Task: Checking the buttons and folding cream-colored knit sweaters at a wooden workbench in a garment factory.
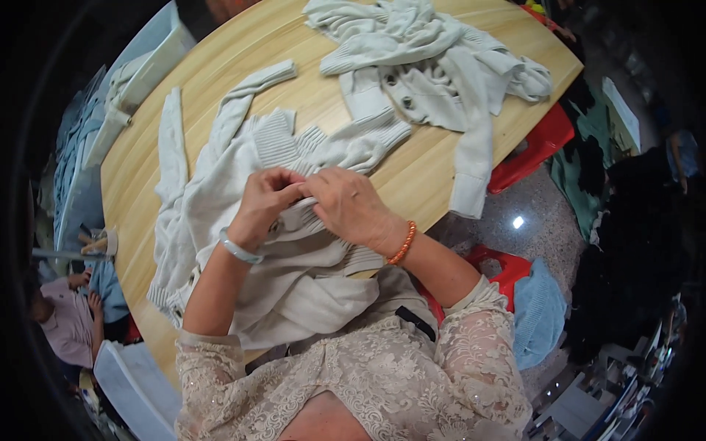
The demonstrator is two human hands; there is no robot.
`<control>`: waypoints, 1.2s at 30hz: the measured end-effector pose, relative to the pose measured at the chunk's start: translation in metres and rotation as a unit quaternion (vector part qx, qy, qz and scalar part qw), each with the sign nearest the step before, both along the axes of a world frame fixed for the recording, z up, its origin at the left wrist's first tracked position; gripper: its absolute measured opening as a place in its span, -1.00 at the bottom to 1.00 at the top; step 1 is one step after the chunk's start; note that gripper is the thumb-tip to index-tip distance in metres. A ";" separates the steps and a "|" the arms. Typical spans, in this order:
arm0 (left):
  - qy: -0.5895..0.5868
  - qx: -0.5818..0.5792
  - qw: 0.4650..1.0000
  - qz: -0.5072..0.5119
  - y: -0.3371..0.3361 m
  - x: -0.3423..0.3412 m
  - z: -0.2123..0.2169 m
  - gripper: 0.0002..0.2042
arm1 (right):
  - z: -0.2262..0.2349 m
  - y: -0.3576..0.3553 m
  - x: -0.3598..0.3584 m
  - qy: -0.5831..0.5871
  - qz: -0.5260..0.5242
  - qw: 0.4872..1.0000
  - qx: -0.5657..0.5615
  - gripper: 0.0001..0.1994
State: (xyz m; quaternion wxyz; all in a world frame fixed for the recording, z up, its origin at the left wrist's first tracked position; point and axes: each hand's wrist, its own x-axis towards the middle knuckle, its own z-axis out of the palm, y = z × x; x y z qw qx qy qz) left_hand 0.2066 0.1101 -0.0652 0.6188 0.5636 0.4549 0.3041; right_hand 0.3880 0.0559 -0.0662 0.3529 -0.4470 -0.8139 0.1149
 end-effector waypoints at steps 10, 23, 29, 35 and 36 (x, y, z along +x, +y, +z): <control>-0.035 -0.037 0.995 -0.081 -0.004 -0.015 0.009 -0.82 | -0.010 -0.010 0.001 0.014 -0.010 1.000 -0.020 -0.59; 0.148 0.291 0.943 -0.061 -0.030 -0.019 -0.004 -0.86 | -0.017 -0.004 0.009 0.030 0.064 0.995 -0.071 -0.72; 0.131 0.180 0.973 -0.067 -0.029 -0.021 -0.003 -0.90 | -0.012 -0.003 0.012 0.027 0.066 0.996 -0.053 -0.78; 0.014 0.096 0.992 -0.076 -0.025 -0.033 -0.004 -0.82 | -0.010 -0.002 0.018 0.300 0.118 0.872 -0.367 -0.83; 0.014 0.097 0.992 -0.074 -0.026 -0.032 -0.004 -0.82 | -0.013 -0.002 0.017 0.299 0.120 0.872 -0.368 -0.83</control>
